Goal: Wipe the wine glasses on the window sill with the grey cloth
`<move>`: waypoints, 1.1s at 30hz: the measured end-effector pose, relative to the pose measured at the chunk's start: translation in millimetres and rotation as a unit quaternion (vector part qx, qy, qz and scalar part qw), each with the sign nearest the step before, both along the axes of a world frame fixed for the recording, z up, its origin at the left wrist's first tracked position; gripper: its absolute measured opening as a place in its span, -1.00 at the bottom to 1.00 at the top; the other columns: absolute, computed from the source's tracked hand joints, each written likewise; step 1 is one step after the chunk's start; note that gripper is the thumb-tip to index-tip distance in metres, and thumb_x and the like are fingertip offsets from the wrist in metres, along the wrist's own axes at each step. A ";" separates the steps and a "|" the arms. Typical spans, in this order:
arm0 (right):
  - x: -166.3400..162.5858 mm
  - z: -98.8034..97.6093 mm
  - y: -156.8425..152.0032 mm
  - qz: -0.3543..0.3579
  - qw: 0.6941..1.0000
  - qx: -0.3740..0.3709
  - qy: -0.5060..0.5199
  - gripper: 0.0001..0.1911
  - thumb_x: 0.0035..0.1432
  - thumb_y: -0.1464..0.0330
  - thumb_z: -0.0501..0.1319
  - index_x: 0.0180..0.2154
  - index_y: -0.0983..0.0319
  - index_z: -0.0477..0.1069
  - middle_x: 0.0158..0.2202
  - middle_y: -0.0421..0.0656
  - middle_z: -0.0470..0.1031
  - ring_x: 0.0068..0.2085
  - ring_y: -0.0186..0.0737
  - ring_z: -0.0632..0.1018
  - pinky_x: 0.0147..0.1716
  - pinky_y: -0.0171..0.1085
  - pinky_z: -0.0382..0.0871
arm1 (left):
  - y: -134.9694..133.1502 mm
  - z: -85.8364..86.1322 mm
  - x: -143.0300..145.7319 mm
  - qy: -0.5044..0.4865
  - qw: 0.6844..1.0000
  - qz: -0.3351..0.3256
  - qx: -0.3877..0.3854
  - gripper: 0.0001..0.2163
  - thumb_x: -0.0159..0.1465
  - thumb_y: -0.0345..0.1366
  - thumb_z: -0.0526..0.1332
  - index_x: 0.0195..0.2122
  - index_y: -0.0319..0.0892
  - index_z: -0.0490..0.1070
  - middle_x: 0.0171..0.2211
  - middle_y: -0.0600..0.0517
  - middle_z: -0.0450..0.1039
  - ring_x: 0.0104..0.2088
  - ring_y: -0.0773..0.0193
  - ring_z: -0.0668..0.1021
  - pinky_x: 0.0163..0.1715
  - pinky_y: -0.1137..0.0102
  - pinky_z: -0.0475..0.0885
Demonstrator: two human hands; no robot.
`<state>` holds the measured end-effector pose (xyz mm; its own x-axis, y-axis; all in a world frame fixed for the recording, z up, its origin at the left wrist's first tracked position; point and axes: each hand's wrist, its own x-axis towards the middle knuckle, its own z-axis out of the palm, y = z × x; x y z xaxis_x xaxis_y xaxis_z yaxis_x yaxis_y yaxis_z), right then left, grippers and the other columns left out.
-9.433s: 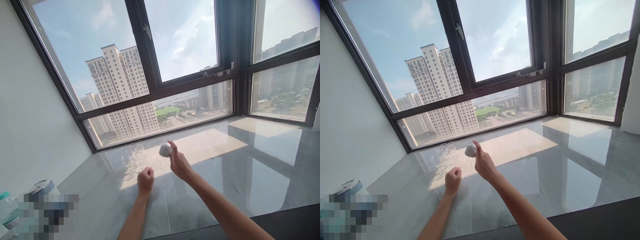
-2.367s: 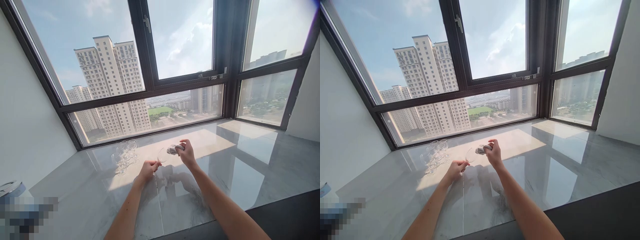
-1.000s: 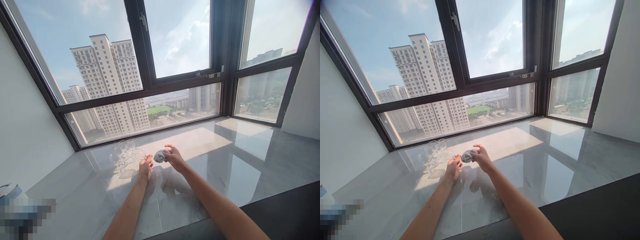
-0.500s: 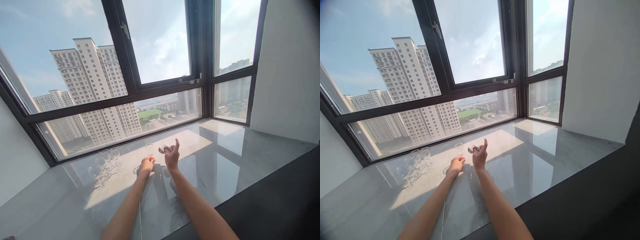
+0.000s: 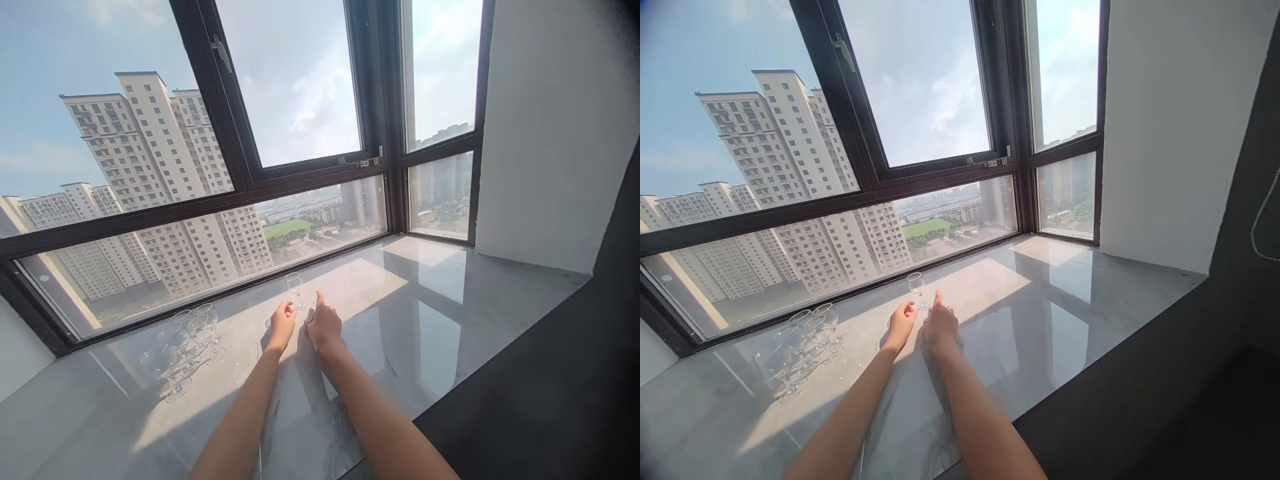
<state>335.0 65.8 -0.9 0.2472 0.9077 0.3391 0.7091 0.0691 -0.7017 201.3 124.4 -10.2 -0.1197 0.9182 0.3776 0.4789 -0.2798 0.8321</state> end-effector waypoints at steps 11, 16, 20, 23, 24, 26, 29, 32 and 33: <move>-2.8 -0.4 -22.3 0.017 0.989 -0.024 -0.145 -0.23 -0.01 0.63 0.16 0.28 0.39 0.15 -0.13 0.15 0.52 0.03 0.13 0.45 0.05 -0.04 0.15 | -139.2 19.4 -93.1 0.121 0.971 0.128 0.161 -0.88 0.23 -0.32 0.13 -0.28 -0.09 0.46 -0.35 0.00 0.41 -0.33 0.19 0.41 -0.18 0.32 0.32; -7.4 -11.0 -19.8 0.041 0.987 -0.029 -0.150 -0.19 -0.04 0.64 0.13 0.29 0.36 0.07 0.13 0.15 0.36 0.05 0.06 0.43 -0.07 -0.19 0.24 | -149.4 33.7 -148.7 0.060 0.864 0.438 0.243 -0.56 0.11 -0.32 0.18 0.04 -0.22 0.21 -0.02 -0.18 0.24 -0.01 0.02 0.34 0.07 0.14 0.27; -8.8 -16.9 -17.4 0.036 0.987 -0.016 -0.154 -0.23 -0.02 0.65 0.11 0.27 0.36 0.09 0.15 0.15 0.31 0.02 0.02 0.43 -0.11 -0.22 0.25 | -138.3 29.0 -175.6 -0.019 0.838 0.530 0.128 -0.41 0.04 -0.34 0.18 0.13 -0.26 0.08 0.07 -0.28 0.17 0.11 -0.15 0.27 0.08 0.01 0.24; -9.9 -15.6 -18.6 0.044 0.987 -0.019 -0.156 -0.22 -0.01 0.64 0.10 0.29 0.40 0.05 0.07 0.14 0.38 0.01 0.01 0.43 -0.12 -0.22 0.25 | -130.1 20.9 -184.1 -0.054 0.847 0.526 0.057 -0.41 0.07 -0.30 0.16 0.15 -0.21 0.05 0.11 -0.28 0.17 0.13 -0.21 0.28 0.04 -0.01 0.27; -10.4 -14.7 -19.3 0.049 0.986 -0.027 -0.159 -0.20 -0.01 0.63 0.12 0.30 0.41 0.02 0.01 0.12 0.43 0.01 0.03 0.43 -0.13 -0.22 0.25 | -128.0 18.3 -186.0 -0.062 0.848 0.525 0.042 -0.41 0.07 -0.29 0.15 0.16 -0.20 0.05 0.11 -0.28 0.19 0.14 -0.21 0.28 0.03 -0.01 0.28; -11.7 -13.0 -21.0 0.052 0.983 -0.044 -0.170 -0.16 -0.01 0.61 0.14 0.33 0.44 -0.01 -0.13 0.09 0.49 0.01 0.06 0.42 -0.15 -0.21 0.25 | -124.8 13.9 -189.2 -0.070 0.853 0.517 0.015 -0.40 0.09 -0.27 0.13 0.17 -0.21 0.04 0.10 -0.28 0.24 0.14 -0.22 0.30 0.02 0.01 0.28; -14.0 -12.1 -23.7 0.042 0.979 -0.047 -0.193 -0.16 -0.01 0.64 0.12 0.33 0.44 -0.01 -0.14 0.11 0.50 0.03 0.07 0.42 -0.15 -0.19 0.24 | -121.0 8.3 -193.3 -0.053 0.872 0.487 -0.016 -0.40 0.09 -0.24 0.14 0.18 -0.18 0.06 0.08 -0.26 0.31 0.14 -0.22 0.33 0.02 0.00 0.29; -16.0 -12.9 -27.2 0.046 0.975 -0.050 -0.211 -0.16 0.01 0.68 0.07 0.35 0.40 -0.01 -0.11 0.11 0.51 -0.01 0.04 0.45 -0.16 -0.18 0.23 | -116.5 3.7 -196.7 -0.020 0.879 0.474 -0.038 -0.45 0.07 -0.22 0.17 0.12 -0.13 0.19 0.11 -0.28 0.33 0.14 -0.28 0.34 0.03 -0.08 0.26; -16.4 -13.2 -28.3 0.050 0.974 -0.054 -0.215 -0.16 0.01 0.69 0.06 0.35 0.39 -0.01 -0.12 0.10 0.52 -0.02 0.03 0.46 -0.16 -0.18 0.22 | -114.8 2.4 -197.9 -0.011 0.879 0.475 -0.044 -0.48 0.06 -0.22 0.18 0.08 -0.12 0.23 0.10 -0.29 0.35 0.14 -0.30 0.34 0.03 -0.11 0.24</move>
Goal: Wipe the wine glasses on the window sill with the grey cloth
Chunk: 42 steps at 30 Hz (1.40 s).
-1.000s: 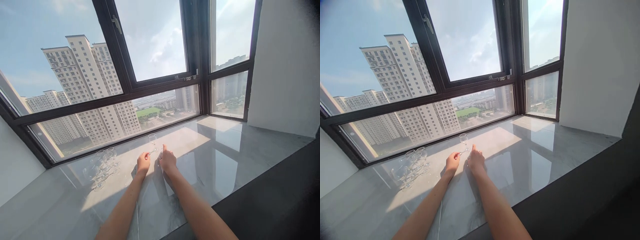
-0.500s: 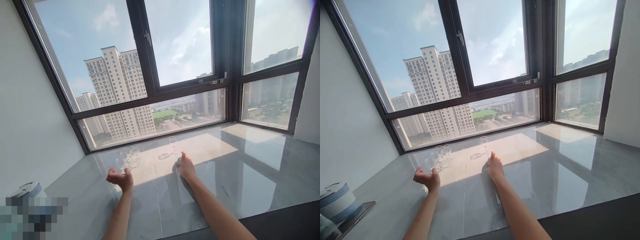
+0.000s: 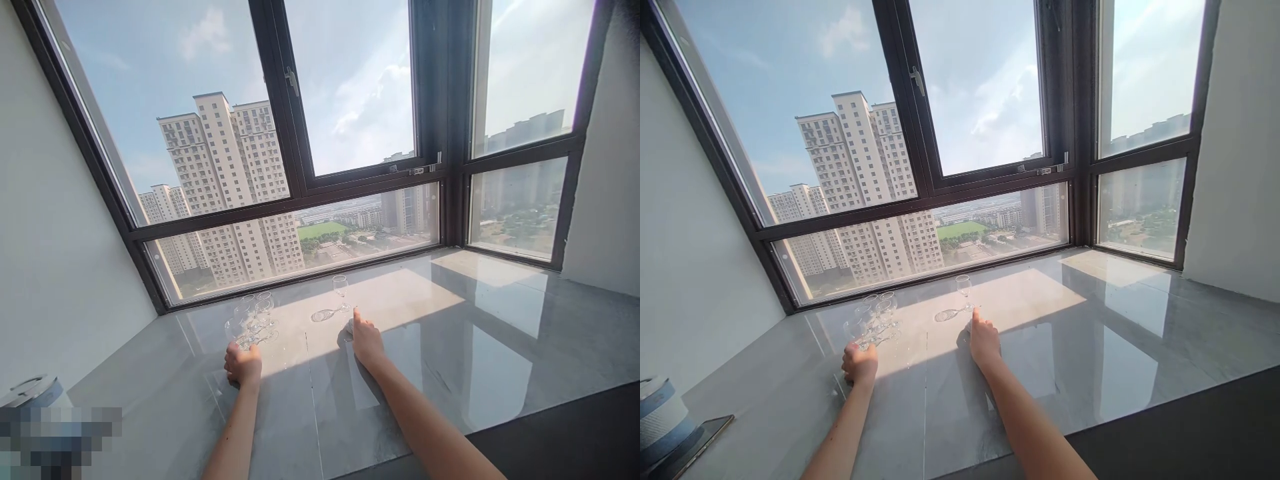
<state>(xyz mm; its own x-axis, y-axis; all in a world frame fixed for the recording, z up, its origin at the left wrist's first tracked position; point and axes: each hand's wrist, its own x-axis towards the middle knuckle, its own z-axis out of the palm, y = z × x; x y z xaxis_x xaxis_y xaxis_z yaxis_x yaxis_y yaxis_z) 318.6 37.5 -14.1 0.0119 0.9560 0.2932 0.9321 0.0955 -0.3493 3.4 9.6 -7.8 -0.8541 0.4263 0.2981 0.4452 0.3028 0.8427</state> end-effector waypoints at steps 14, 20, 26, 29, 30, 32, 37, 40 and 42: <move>-17.7 4.2 -1.4 0.113 0.973 0.102 0.173 -0.38 0.12 0.56 0.04 0.21 0.19 0.02 -0.13 -0.06 0.55 -0.23 -0.09 0.57 -0.30 -0.27 0.25 | -5.8 -1.3 28.1 0.126 0.967 -0.183 0.122 -0.72 0.25 -0.34 0.07 -0.08 -0.14 0.47 -0.06 -0.15 0.54 0.01 0.03 0.52 0.01 0.24 0.34; -37.4 10.1 -12.1 0.225 0.956 0.099 0.158 -0.25 0.03 0.58 0.07 0.24 0.15 -0.10 -0.11 -0.13 0.55 -0.26 -0.16 0.55 -0.30 -0.29 0.23 | -8.3 4.6 76.6 0.145 0.916 -0.354 0.117 -0.85 0.19 -0.35 0.20 -0.26 -0.06 0.55 -0.30 -0.08 0.52 -0.14 0.02 0.52 0.00 0.23 0.29; -44.5 19.9 -22.6 0.257 0.954 0.112 0.106 -0.24 0.00 0.57 0.08 0.25 0.15 0.01 -0.19 -0.18 0.57 -0.32 -0.17 0.54 -0.36 -0.31 0.18 | -12.7 9.7 87.7 0.100 0.895 -0.423 0.098 -0.94 0.10 -0.38 0.29 -0.44 -0.05 0.52 -0.43 -0.07 0.40 -0.12 -0.03 0.44 -0.02 0.25 0.25; -44.3 21.1 -22.8 0.241 0.954 0.149 0.103 -0.28 0.00 0.58 0.09 0.21 0.13 0.09 -0.20 -0.18 0.57 -0.31 -0.18 0.54 -0.38 -0.32 0.17 | -13.9 10.9 88.3 0.138 0.890 -0.428 0.077 -0.94 0.12 -0.37 0.28 -0.43 -0.06 0.52 -0.44 -0.07 0.39 -0.14 -0.02 0.43 -0.05 0.23 0.26; -43.6 20.9 -21.7 0.234 0.953 0.163 0.103 -0.30 0.00 0.58 0.08 0.20 0.13 0.11 -0.20 -0.18 0.57 -0.31 -0.18 0.54 -0.38 -0.32 0.17 | -14.1 10.9 89.0 0.182 0.883 -0.429 0.056 -0.92 0.17 -0.36 0.25 -0.43 -0.07 0.52 -0.45 -0.06 0.39 -0.17 0.00 0.43 -0.07 0.23 0.26; -40.7 20.1 -17.2 0.213 0.954 0.182 0.104 -0.33 0.00 0.59 0.07 0.17 0.14 0.14 -0.20 -0.16 0.57 -0.33 -0.18 0.54 -0.40 -0.32 0.16 | -14.4 10.7 90.4 0.297 0.852 -0.432 0.008 -0.82 0.27 -0.35 0.15 -0.41 -0.09 0.52 -0.45 -0.05 0.40 -0.23 0.06 0.42 -0.13 0.22 0.27; -22.6 16.1 3.4 0.128 0.962 0.178 0.164 -0.33 -0.01 0.60 0.06 0.16 0.16 0.12 -0.18 -0.12 0.56 -0.36 -0.19 0.53 -0.42 -0.33 0.18 | -15.0 11.4 87.7 0.451 0.780 -0.435 -0.001 -0.75 0.33 -0.42 0.09 -0.14 -0.04 0.54 -0.38 -0.01 0.46 -0.24 0.15 0.41 -0.20 0.29 0.27; -13.1 12.8 12.5 0.122 0.954 0.162 0.221 -0.35 -0.01 0.57 0.07 0.15 0.16 0.10 -0.25 -0.15 0.54 -0.35 -0.20 0.51 -0.38 -0.33 0.22 | -14.5 12.3 81.8 0.440 0.802 -0.403 0.016 -0.74 0.35 -0.37 0.08 -0.03 -0.06 0.50 -0.37 0.00 0.47 -0.25 0.16 0.42 -0.18 0.30 0.29; -11.6 11.0 14.6 0.155 0.945 0.153 0.243 -0.37 0.00 0.54 0.09 0.14 0.16 0.10 -0.35 -0.20 0.50 -0.38 -0.21 0.48 -0.37 -0.32 0.23 | -13.5 12.2 78.3 0.427 0.819 -0.383 0.002 -0.74 0.36 -0.36 0.06 -0.05 -0.08 0.51 -0.39 -0.01 0.47 -0.27 0.15 0.43 -0.19 0.30 0.30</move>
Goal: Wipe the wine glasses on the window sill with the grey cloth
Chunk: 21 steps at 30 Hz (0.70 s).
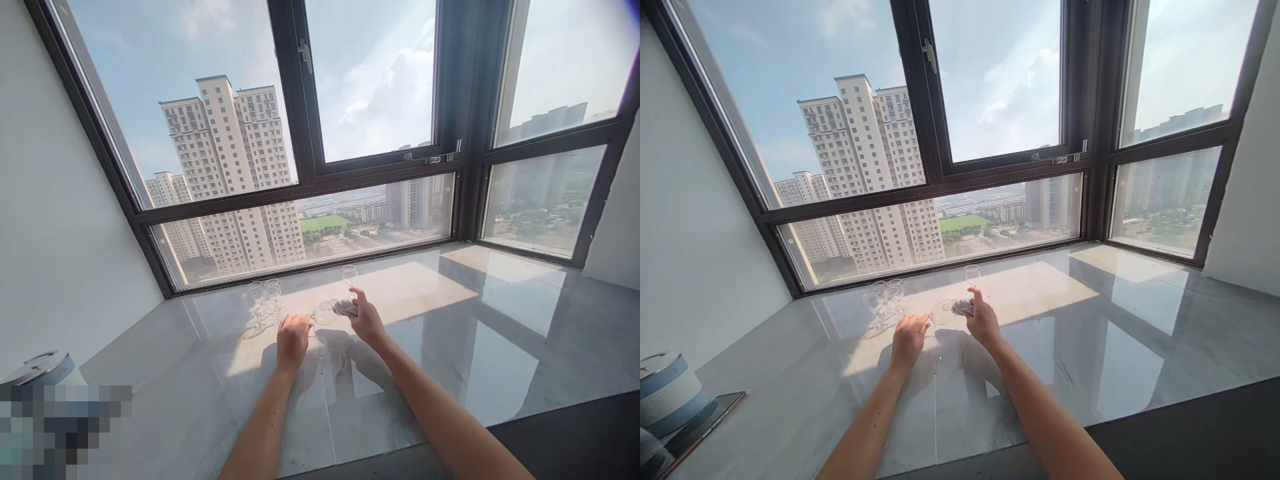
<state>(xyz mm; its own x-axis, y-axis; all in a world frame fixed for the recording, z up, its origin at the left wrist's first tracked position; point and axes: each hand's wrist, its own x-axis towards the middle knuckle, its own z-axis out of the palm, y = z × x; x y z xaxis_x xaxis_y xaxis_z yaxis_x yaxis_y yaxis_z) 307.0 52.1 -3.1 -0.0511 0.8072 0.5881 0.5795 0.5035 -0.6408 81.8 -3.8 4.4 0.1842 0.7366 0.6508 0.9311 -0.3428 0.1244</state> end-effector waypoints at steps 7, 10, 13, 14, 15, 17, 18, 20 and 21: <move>-10.0 -1.6 -5.9 0.144 0.985 -0.053 0.076 -0.47 0.00 0.42 0.20 0.05 0.14 0.17 -0.44 -0.28 0.43 -0.43 -0.24 0.43 -0.39 -0.30 0.27 | 3.8 -2.9 -0.8 -0.016 0.995 0.074 -0.066 -0.77 0.35 -0.34 0.04 -0.35 -0.13 0.47 -0.42 0.00 0.48 -0.32 0.17 0.43 -0.29 0.35 0.23; -14.4 1.1 -11.2 0.164 0.980 -0.063 0.095 -0.49 0.00 0.40 0.22 0.02 0.13 0.18 -0.42 -0.27 0.46 -0.42 -0.23 0.45 -0.38 -0.28 0.28 | 1.7 -2.0 3.4 0.000 0.994 0.087 -0.072 -0.77 0.35 -0.34 0.05 -0.40 -0.14 0.43 -0.44 -0.01 0.47 -0.33 0.17 0.44 -0.32 0.36 0.19; -18.6 4.8 -16.5 0.160 0.980 -0.060 0.102 -0.51 0.01 0.39 0.21 0.00 0.13 0.17 -0.43 -0.27 0.47 -0.44 -0.24 0.43 -0.40 -0.28 0.27 | -3.1 1.0 9.5 0.014 0.992 0.102 -0.072 -0.80 0.34 -0.35 0.06 -0.37 -0.15 0.44 -0.43 -0.02 0.48 -0.32 0.16 0.45 -0.34 0.35 0.16; -19.7 5.9 -17.7 0.156 0.981 -0.054 0.100 -0.52 0.01 0.39 0.21 0.00 0.13 0.17 -0.43 -0.27 0.47 -0.44 -0.24 0.43 -0.40 -0.28 0.26 | -4.7 2.0 11.2 0.017 0.992 0.106 -0.071 -0.80 0.34 -0.35 0.06 -0.36 -0.15 0.44 -0.42 -0.02 0.49 -0.31 0.16 0.46 -0.34 0.35 0.15; -20.5 6.8 -18.4 0.151 0.983 -0.047 0.098 -0.53 0.01 0.39 0.20 -0.01 0.13 0.17 -0.43 -0.27 0.47 -0.44 -0.24 0.43 -0.39 -0.28 0.26 | -6.0 3.0 12.6 0.020 0.991 0.109 -0.071 -0.80 0.34 -0.35 0.05 -0.35 -0.15 0.44 -0.42 -0.03 0.49 -0.31 0.15 0.46 -0.35 0.35 0.15; -20.0 8.1 -17.9 0.136 0.985 -0.030 0.102 -0.53 0.02 0.39 0.19 0.00 0.13 0.16 -0.42 -0.25 0.48 -0.44 -0.23 0.43 -0.39 -0.28 0.27 | -7.6 4.4 13.7 0.024 0.990 0.115 -0.074 -0.80 0.34 -0.35 0.05 -0.36 -0.16 0.44 -0.43 -0.03 0.47 -0.32 0.15 0.46 -0.36 0.35 0.14; -18.7 8.4 -16.6 0.124 0.986 -0.024 0.111 -0.53 0.03 0.39 0.18 0.00 0.13 0.16 -0.42 -0.25 0.48 -0.44 -0.23 0.43 -0.39 -0.28 0.27 | -7.9 4.8 13.5 0.026 0.990 0.117 -0.076 -0.80 0.34 -0.36 0.05 -0.37 -0.16 0.44 -0.45 -0.03 0.46 -0.33 0.15 0.45 -0.37 0.35 0.14; -13.7 8.3 -12.3 0.084 0.987 -0.021 0.133 -0.53 0.04 0.39 0.15 0.02 0.13 0.14 -0.42 -0.24 0.46 -0.46 -0.23 0.42 -0.42 -0.29 0.26 | -7.5 5.3 11.8 0.032 0.990 0.113 -0.081 -0.79 0.33 -0.38 0.06 -0.40 -0.15 0.44 -0.47 -0.02 0.44 -0.34 0.15 0.43 -0.37 0.35 0.16; -10.6 7.8 -9.8 0.061 0.988 -0.024 0.139 -0.52 0.03 0.40 0.15 0.02 0.14 0.14 -0.42 -0.24 0.45 -0.46 -0.24 0.42 -0.42 -0.29 0.25 | -7.1 5.5 10.6 0.038 0.991 0.102 -0.082 -0.79 0.32 -0.39 0.06 -0.40 -0.15 0.44 -0.47 -0.01 0.43 -0.33 0.15 0.42 -0.36 0.35 0.17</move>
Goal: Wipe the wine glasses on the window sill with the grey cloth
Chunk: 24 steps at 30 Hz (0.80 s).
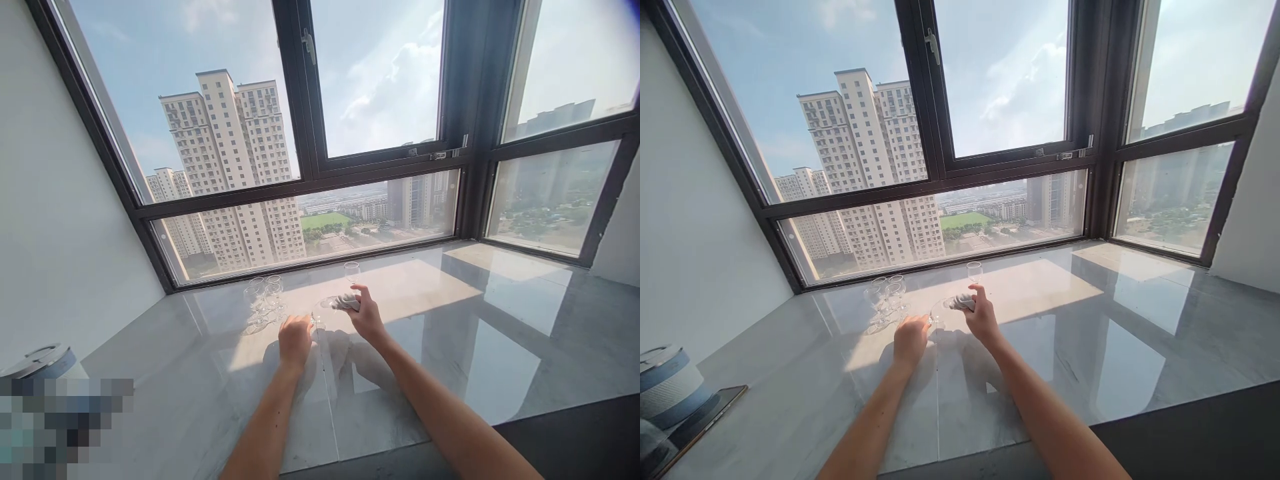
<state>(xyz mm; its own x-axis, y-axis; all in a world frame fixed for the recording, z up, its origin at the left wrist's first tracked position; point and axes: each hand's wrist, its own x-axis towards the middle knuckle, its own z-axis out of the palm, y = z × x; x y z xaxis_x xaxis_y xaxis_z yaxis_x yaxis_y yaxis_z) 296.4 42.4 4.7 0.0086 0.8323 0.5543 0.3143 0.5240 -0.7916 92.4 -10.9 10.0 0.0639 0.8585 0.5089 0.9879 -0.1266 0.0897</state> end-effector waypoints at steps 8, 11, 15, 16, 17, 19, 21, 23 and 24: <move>12.8 -2.3 5.0 0.179 0.978 -0.095 -0.059 -0.43 -0.12 0.49 0.20 -0.01 0.16 0.18 -0.47 -0.32 0.38 -0.44 -0.27 0.42 -0.43 -0.32 0.23 | 2.2 2.0 -8.0 -0.004 0.995 -0.103 -0.014 -0.83 0.30 -0.36 0.11 -0.31 -0.09 0.51 -0.43 0.01 0.44 -0.26 0.16 0.41 -0.25 0.36 0.25; 14.5 2.0 1.3 0.253 0.953 -0.164 -0.040 -0.34 -0.17 0.51 0.20 0.05 0.18 0.16 -0.50 -0.35 0.33 -0.51 -0.33 0.38 -0.51 -0.35 0.21 | 2.3 1.2 -9.1 -0.025 0.985 -0.164 -0.046 -0.81 0.30 -0.35 0.11 -0.37 -0.11 0.51 -0.42 0.00 0.47 -0.28 0.18 0.42 -0.25 0.36 0.27; 18.1 9.6 -3.3 0.273 0.945 -0.183 -0.006 -0.33 -0.20 0.50 0.23 0.04 0.19 0.20 -0.56 -0.39 0.28 -0.55 -0.36 0.33 -0.57 -0.38 0.15 | -0.3 1.4 -6.1 -0.069 0.976 -0.202 -0.053 -0.80 0.28 -0.34 0.11 -0.40 -0.11 0.52 -0.42 -0.02 0.51 -0.29 0.16 0.44 -0.27 0.33 0.28; 18.3 11.6 -4.5 0.272 0.945 -0.181 0.017 -0.35 -0.19 0.49 0.23 0.03 0.19 0.21 -0.56 -0.39 0.28 -0.55 -0.37 0.33 -0.57 -0.38 0.14 | -1.3 1.8 -4.9 -0.090 0.973 -0.206 -0.049 -0.79 0.29 -0.32 0.11 -0.40 -0.11 0.52 -0.43 -0.02 0.51 -0.30 0.16 0.45 -0.28 0.34 0.28; 18.0 13.6 -5.7 0.270 0.945 -0.178 0.045 -0.36 -0.18 0.47 0.24 0.03 0.19 0.21 -0.55 -0.38 0.29 -0.55 -0.37 0.32 -0.57 -0.38 0.13 | -2.1 2.1 -3.6 -0.119 0.970 -0.208 -0.046 -0.79 0.29 -0.29 0.11 -0.40 -0.11 0.53 -0.45 -0.01 0.51 -0.31 0.16 0.45 -0.29 0.34 0.29; 16.2 16.7 -7.2 0.258 0.945 -0.172 0.105 -0.38 -0.15 0.43 0.26 0.02 0.18 0.22 -0.52 -0.36 0.33 -0.55 -0.39 0.32 -0.57 -0.39 0.12 | -3.0 2.3 -0.9 -0.189 0.958 -0.209 -0.046 -0.78 0.27 -0.21 0.14 -0.43 -0.11 0.53 -0.50 0.01 0.48 -0.35 0.19 0.45 -0.33 0.37 0.29; 13.8 18.1 -6.5 0.226 0.946 -0.170 0.161 -0.38 -0.13 0.38 0.28 0.03 0.17 0.22 -0.49 -0.34 0.35 -0.56 -0.40 0.31 -0.57 -0.38 0.11 | -2.2 1.8 1.8 -0.262 0.939 -0.216 -0.060 -0.74 0.25 -0.14 0.17 -0.49 -0.13 0.51 -0.57 0.05 0.43 -0.43 0.23 0.43 -0.39 0.40 0.28; 12.5 17.3 -3.0 0.175 0.946 -0.171 0.213 -0.37 -0.13 0.32 0.31 0.03 0.16 0.22 -0.45 -0.31 0.37 -0.55 -0.40 0.32 -0.57 -0.37 0.13 | -0.5 1.2 4.3 -0.323 0.913 -0.233 -0.092 -0.66 0.26 -0.08 0.15 -0.54 -0.17 0.47 -0.62 0.08 0.35 -0.51 0.29 0.38 -0.46 0.42 0.22; 12.7 16.1 -0.3 0.140 0.946 -0.174 0.236 -0.36 -0.13 0.30 0.33 0.03 0.16 0.22 -0.42 -0.29 0.38 -0.54 -0.38 0.34 -0.57 -0.36 0.16 | 0.4 1.2 5.4 -0.351 0.898 -0.242 -0.111 -0.64 0.26 -0.06 0.14 -0.55 -0.19 0.45 -0.64 0.09 0.30 -0.54 0.33 0.34 -0.49 0.43 0.19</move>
